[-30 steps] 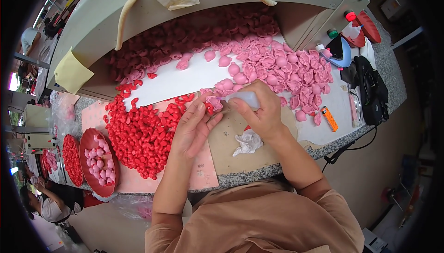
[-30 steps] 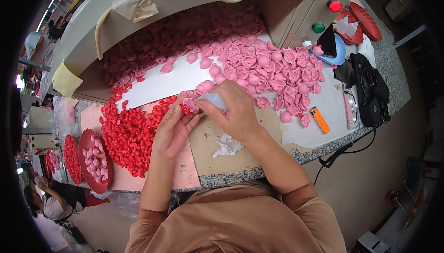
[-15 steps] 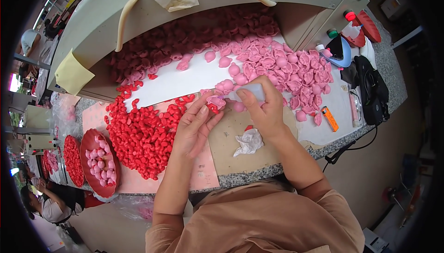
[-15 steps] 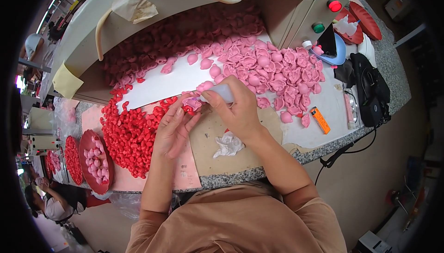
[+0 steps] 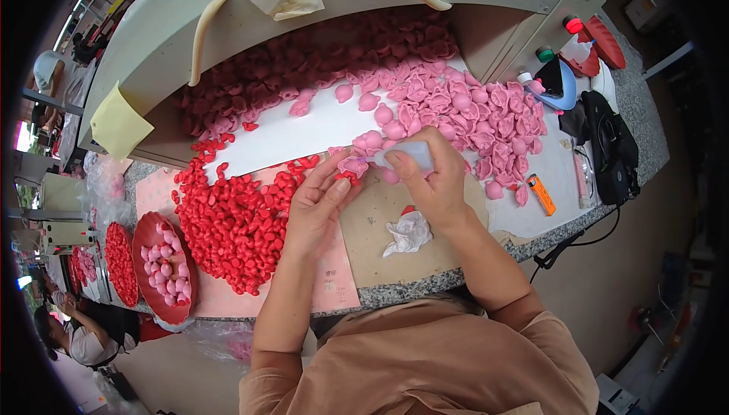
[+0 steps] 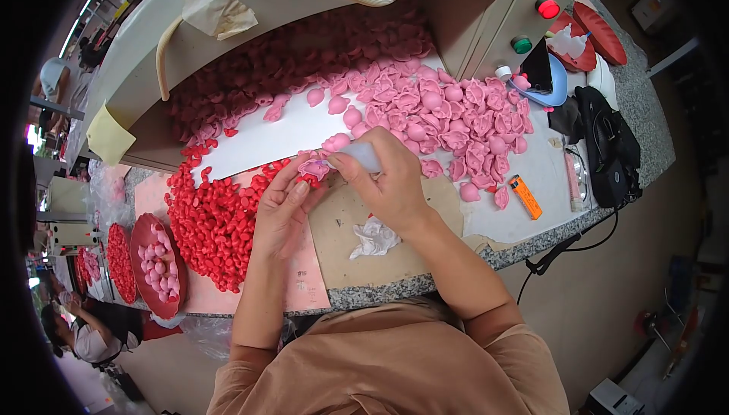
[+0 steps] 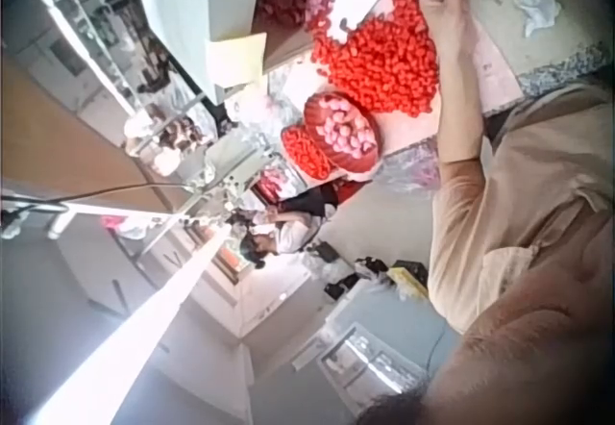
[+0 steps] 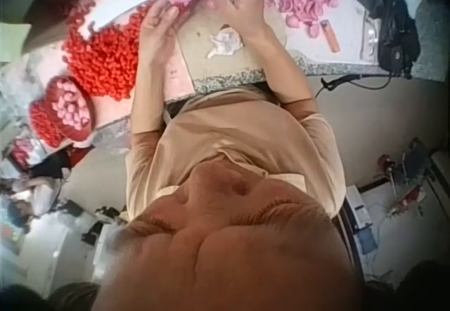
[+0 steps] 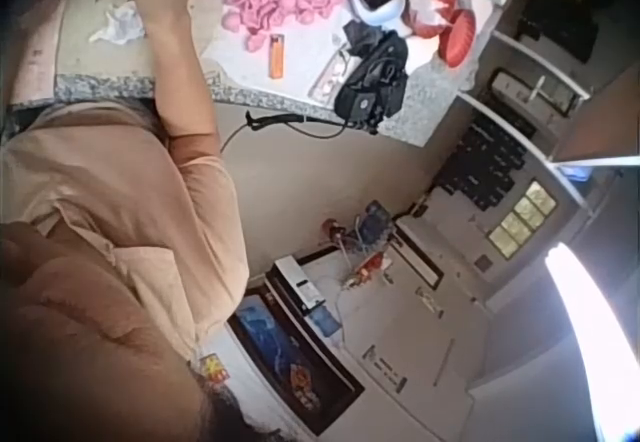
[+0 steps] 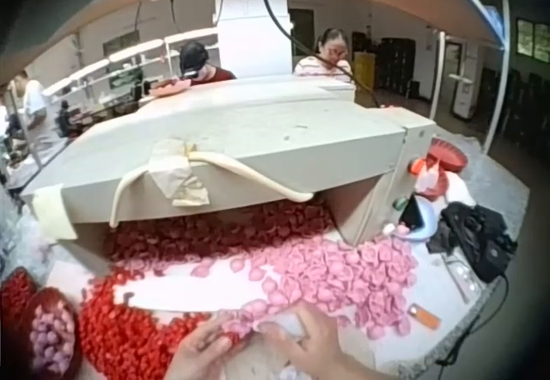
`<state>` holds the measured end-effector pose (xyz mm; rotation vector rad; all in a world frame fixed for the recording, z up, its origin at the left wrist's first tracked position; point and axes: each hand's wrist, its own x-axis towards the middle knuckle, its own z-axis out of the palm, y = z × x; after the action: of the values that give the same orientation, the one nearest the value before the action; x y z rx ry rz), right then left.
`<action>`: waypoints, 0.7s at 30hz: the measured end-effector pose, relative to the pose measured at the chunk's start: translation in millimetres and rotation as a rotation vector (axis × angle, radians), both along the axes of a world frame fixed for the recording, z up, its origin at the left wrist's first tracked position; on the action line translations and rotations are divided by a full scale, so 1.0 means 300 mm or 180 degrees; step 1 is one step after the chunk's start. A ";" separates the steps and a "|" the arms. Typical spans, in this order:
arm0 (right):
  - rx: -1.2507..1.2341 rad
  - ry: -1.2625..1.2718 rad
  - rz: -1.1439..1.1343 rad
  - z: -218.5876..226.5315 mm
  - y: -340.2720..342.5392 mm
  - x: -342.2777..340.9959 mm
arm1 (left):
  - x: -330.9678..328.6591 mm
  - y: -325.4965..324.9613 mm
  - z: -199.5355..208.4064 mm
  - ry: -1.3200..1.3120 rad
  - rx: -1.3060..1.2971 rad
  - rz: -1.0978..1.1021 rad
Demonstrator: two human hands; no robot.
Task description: Assembling small plastic toy components at a factory workbench.
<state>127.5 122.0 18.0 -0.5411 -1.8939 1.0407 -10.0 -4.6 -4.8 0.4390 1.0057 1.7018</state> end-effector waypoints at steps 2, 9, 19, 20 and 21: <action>-0.0073 -0.0006 -0.0017 -0.006 0.004 0.002 | 0.006 0.004 0.009 0.0115 -0.0089 0.0165; 0.0092 -0.0043 -0.0126 0.000 0.002 0.001 | 0.000 0.004 0.005 0.0297 -0.0125 0.0234; 0.0194 -0.0051 -0.0117 -0.004 0.003 0.001 | -0.001 0.004 -0.006 0.0265 -0.0010 0.0332; 0.0195 -0.0049 -0.0134 -0.005 0.003 0.001 | 0.000 0.005 -0.006 0.0265 0.0002 0.0349; 0.0196 -0.0050 -0.0155 -0.006 0.003 0.003 | 0.000 0.006 -0.006 0.0264 0.0004 0.0345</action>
<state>128.5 122.9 16.1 -0.5584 -1.9106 0.9463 -10.1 -2.9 -6.4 0.4664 1.1059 1.7930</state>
